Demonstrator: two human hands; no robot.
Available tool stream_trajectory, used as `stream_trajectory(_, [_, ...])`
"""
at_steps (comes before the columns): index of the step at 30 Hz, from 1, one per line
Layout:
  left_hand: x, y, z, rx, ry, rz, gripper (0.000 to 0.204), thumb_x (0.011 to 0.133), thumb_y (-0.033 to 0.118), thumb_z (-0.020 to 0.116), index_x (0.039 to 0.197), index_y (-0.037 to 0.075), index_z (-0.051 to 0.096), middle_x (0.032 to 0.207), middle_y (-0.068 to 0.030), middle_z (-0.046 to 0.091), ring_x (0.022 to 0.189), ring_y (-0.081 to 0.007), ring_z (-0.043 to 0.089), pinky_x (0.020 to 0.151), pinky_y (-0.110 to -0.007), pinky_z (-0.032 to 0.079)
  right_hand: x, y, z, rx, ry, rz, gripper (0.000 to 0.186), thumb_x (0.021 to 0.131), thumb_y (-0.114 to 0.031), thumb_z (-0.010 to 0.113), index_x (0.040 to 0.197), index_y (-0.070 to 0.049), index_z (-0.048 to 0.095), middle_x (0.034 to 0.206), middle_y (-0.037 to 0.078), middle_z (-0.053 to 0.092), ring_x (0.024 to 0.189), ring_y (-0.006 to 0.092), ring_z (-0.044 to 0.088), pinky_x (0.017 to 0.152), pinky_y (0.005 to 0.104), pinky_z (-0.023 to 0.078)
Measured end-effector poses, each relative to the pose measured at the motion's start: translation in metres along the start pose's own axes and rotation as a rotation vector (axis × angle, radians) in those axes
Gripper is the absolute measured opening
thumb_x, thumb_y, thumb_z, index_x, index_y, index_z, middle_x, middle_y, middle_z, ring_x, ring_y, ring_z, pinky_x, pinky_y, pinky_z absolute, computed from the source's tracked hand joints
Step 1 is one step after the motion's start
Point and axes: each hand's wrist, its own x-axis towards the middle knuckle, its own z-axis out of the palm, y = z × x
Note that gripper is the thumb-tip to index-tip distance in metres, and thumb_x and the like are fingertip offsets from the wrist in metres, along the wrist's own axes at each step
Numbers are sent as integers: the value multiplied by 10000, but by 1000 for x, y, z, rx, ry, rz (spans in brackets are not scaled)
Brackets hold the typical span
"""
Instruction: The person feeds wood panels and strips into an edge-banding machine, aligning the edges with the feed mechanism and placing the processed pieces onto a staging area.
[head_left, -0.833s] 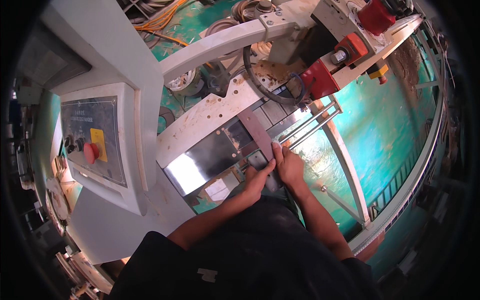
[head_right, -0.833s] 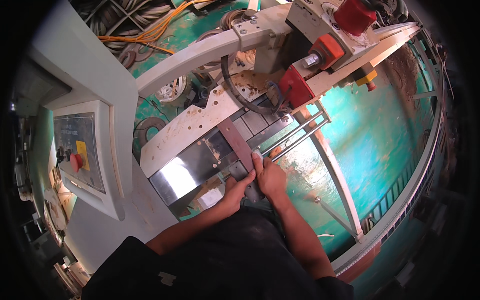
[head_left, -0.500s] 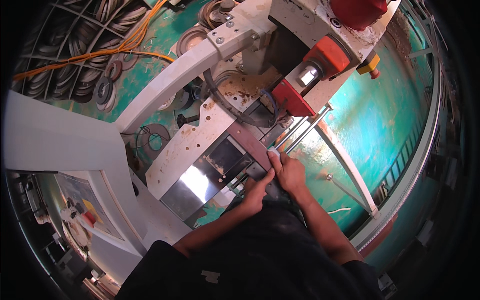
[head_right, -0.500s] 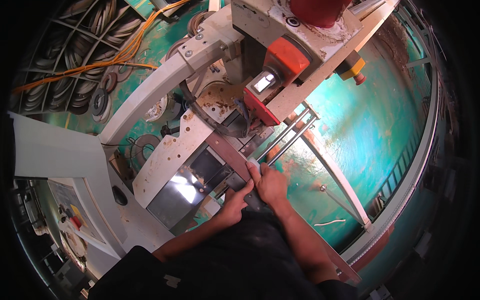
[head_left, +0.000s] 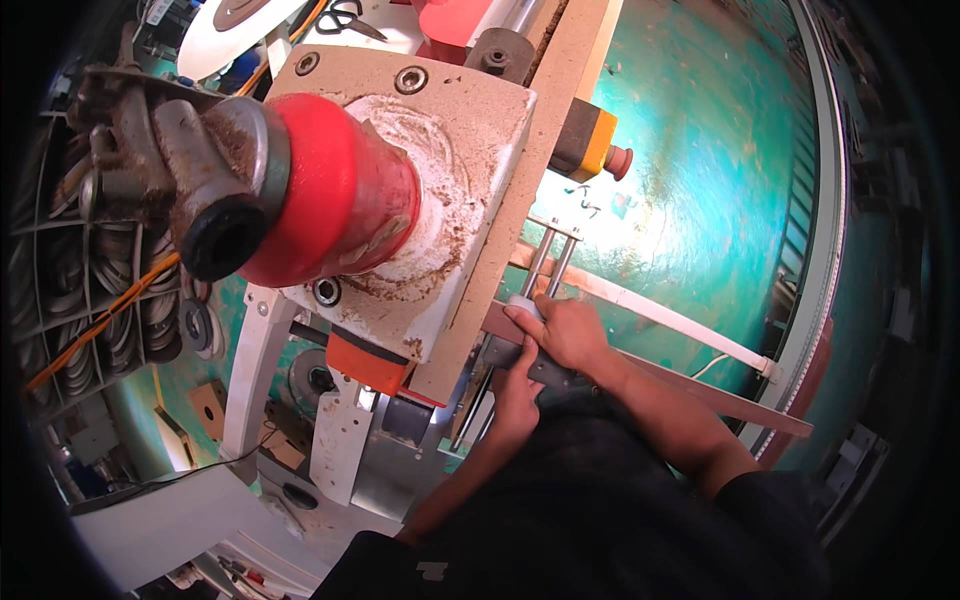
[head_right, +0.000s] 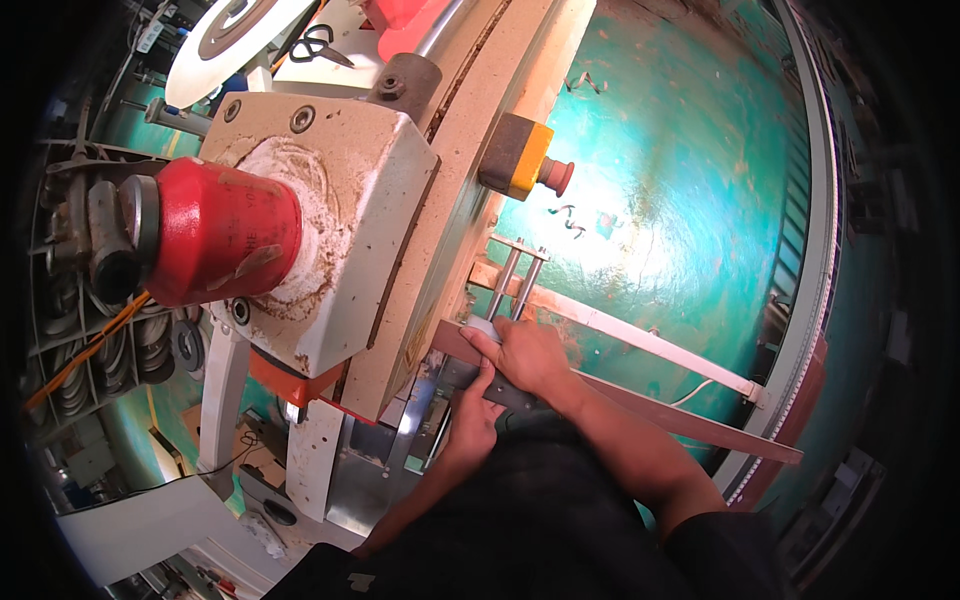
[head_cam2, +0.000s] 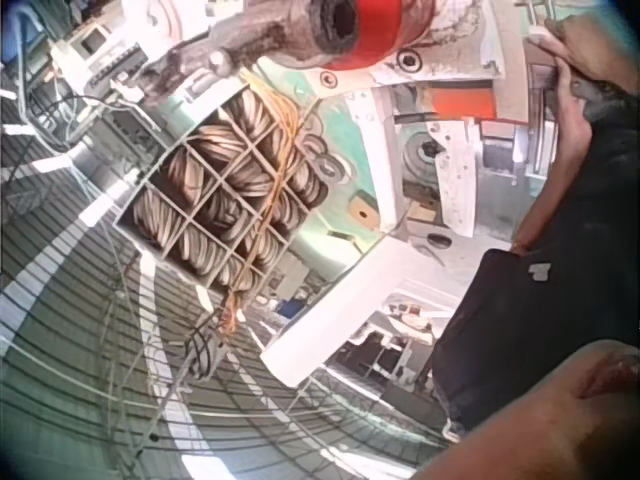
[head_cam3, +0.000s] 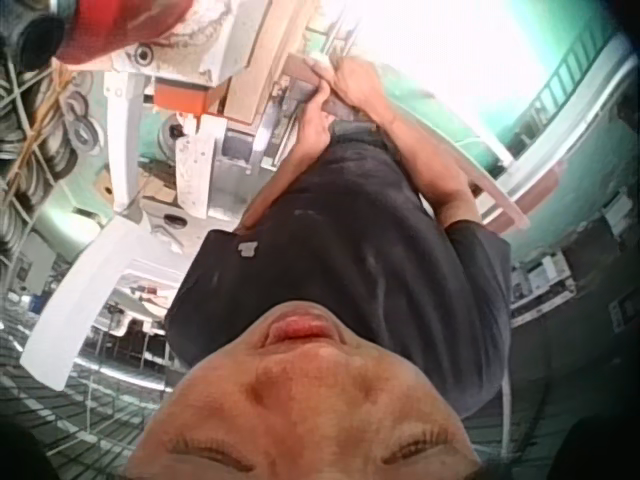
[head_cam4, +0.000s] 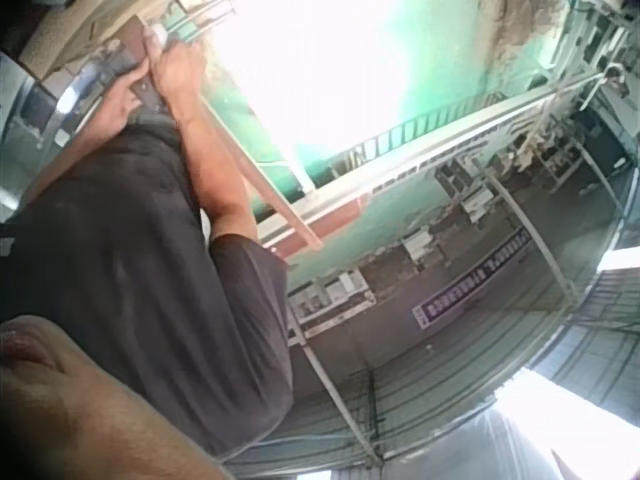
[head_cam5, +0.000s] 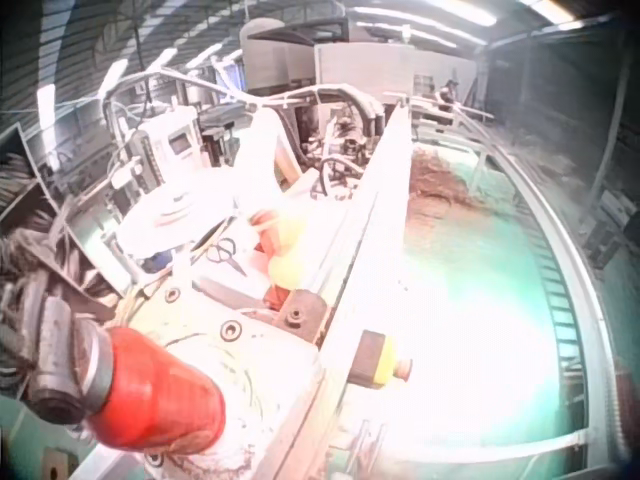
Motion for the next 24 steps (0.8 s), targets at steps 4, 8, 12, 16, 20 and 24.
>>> stream_trajectory(4, [17, 11, 36, 19, -47, 27, 635, 945, 439, 795, 1430, 96, 574, 1345, -60, 649, 1210, -198, 638, 1048, -431, 491, 22, 17, -25, -3, 80, -67, 691, 1023, -652, 489, 840, -21, 700, 718, 254, 685, 722, 459, 698, 689, 558, 543])
stream_trajectory(8, [30, 19, 69, 69, -35, 115, 761, 945, 512, 774, 1504, 75, 498, 1438, -95, 591, 1297, -262, 603, 1109, -440, 470, 39, 20, -59, -47, 70, -96, 646, 1027, -621, 505, 951, -15, 717, 850, 208, 736, 832, 396, 725, 768, 506, 556])
stream_trajectory(12, [37, 19, 61, 83, -91, 160, 847, 948, 582, 737, 1544, 64, 431, 1513, -115, 517, 1389, -263, 530, 1156, -445, 432, 22, 33, -67, 78, 673, -321, 456, 995, -399, 660, 1270, -37, 636, 1320, 158, 612, 1222, 319, 570, 1038, 473, 408])
stream_trajectory(16, [17, -2, 27, 190, -110, 229, 700, 977, 451, 742, 1496, 60, 482, 1456, -116, 558, 1373, -293, 547, 1137, -478, 449, -81, 66, -73, 193, 992, -176, 418, 990, -279, 673, 1335, -51, 611, 1299, 162, 621, 1177, 371, 596, 1018, 479, 445])
stream_trajectory(20, [-27, -38, -24, 486, -199, 231, 498, 1016, 243, 727, 1420, 17, 540, 1296, -143, 663, 1118, -296, 708, 960, -421, 600, -220, 145, -13, 172, 1050, 74, 355, 1003, -267, 653, 1285, -53, 620, 1257, 163, 619, 1146, 383, 602, 971, 488, 474])
stream_trajectory(24, [-78, -106, -40, 852, -184, 429, 496, 992, 236, 769, 1382, 5, 567, 1227, -127, 676, 1027, -254, 711, 853, -365, 618, -363, 188, 71, 351, 1044, 384, 293, 1028, -285, 619, 1203, -51, 642, 1144, 162, 624, 1056, 380, 639, 885, 465, 521])
